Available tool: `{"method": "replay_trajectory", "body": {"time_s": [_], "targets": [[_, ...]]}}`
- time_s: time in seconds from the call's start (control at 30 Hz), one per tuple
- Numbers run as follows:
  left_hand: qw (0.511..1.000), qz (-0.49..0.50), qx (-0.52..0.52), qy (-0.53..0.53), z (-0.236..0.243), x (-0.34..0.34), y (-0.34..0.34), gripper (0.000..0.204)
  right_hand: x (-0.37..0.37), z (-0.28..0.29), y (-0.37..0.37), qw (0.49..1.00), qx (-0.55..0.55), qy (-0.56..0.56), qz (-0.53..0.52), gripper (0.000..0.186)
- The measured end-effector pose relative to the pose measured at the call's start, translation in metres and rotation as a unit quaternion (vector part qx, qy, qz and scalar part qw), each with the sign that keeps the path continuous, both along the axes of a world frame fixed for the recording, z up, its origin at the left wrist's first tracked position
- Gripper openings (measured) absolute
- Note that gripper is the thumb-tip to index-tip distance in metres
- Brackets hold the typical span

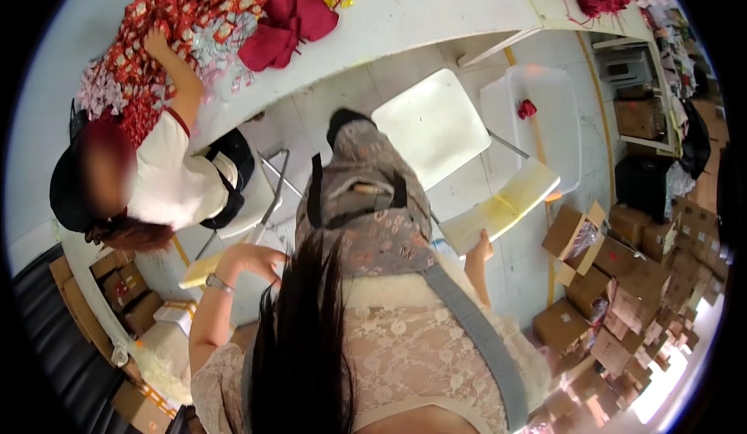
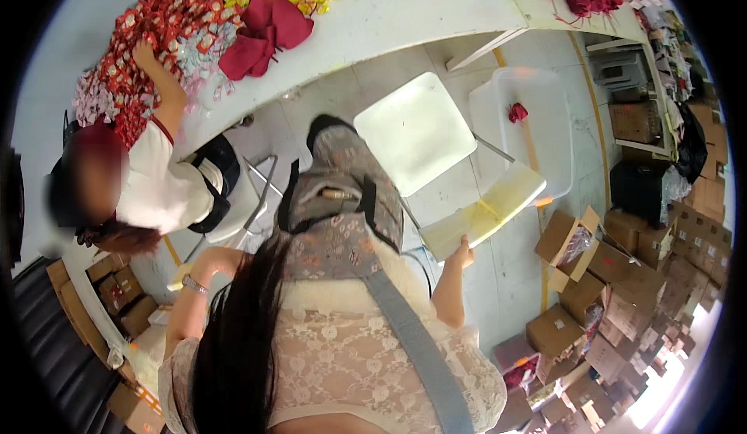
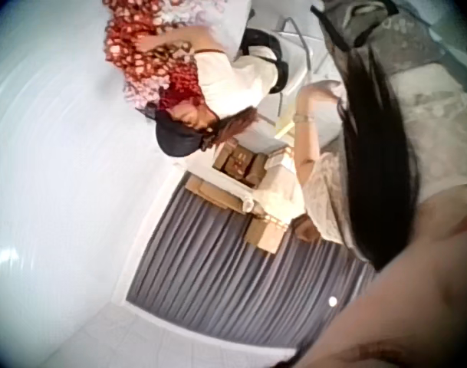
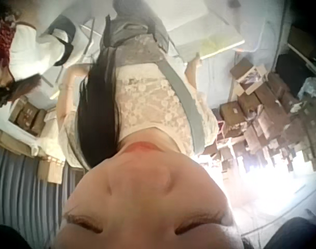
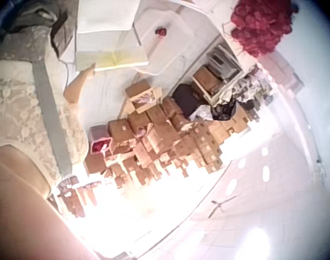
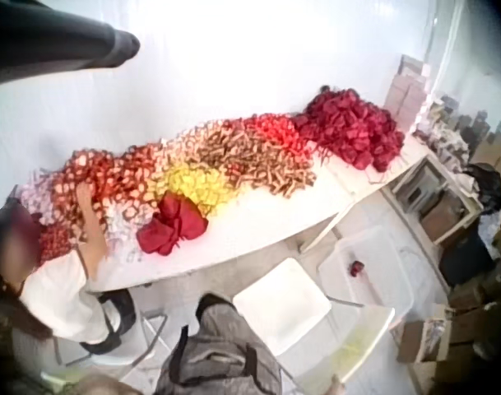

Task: The person fills small red drawstring pouches with assorted wrapped candies and chocolate bars from a table. They open each pouch, place items inside, and tie the drawstrings closed, repeating the process for multiple pouches.

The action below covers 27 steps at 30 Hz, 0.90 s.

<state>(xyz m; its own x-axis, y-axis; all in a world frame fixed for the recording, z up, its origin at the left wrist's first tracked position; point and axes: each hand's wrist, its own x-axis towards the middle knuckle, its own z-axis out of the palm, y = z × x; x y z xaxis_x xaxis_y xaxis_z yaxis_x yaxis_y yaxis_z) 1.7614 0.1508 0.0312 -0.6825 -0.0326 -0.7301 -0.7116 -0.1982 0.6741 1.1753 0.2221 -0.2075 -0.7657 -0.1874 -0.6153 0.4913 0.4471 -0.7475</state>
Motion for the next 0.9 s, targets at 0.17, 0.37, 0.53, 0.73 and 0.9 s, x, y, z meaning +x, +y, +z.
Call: {"method": "replay_trajectory", "body": {"time_s": [0.17,0.37,0.53,0.73,0.9], "targets": [[0.962,0.171,-0.196,-0.087,0.013,-0.047,0.042,0.035,-0.002,0.053,-0.024,0.956,0.268,-0.050,0.105,0.042],[0.899,0.259,-0.338,-0.106,0.010,-0.059,-0.048,0.027,-0.005,0.071,-0.221,0.757,0.399,0.357,0.374,0.050],[0.905,0.199,-0.328,-0.184,-0.007,-0.074,-0.188,0.017,0.026,0.044,-0.486,0.665,-0.024,0.432,0.609,0.036],[0.918,0.121,-0.356,-0.130,-0.084,-0.148,-0.330,0.029,0.155,0.112,-0.682,0.545,-0.232,0.273,0.758,0.023],[0.915,0.195,-0.308,-0.174,-0.187,-0.190,-0.333,0.029,0.196,0.067,-0.724,0.350,-0.360,0.273,0.821,0.020]]}}
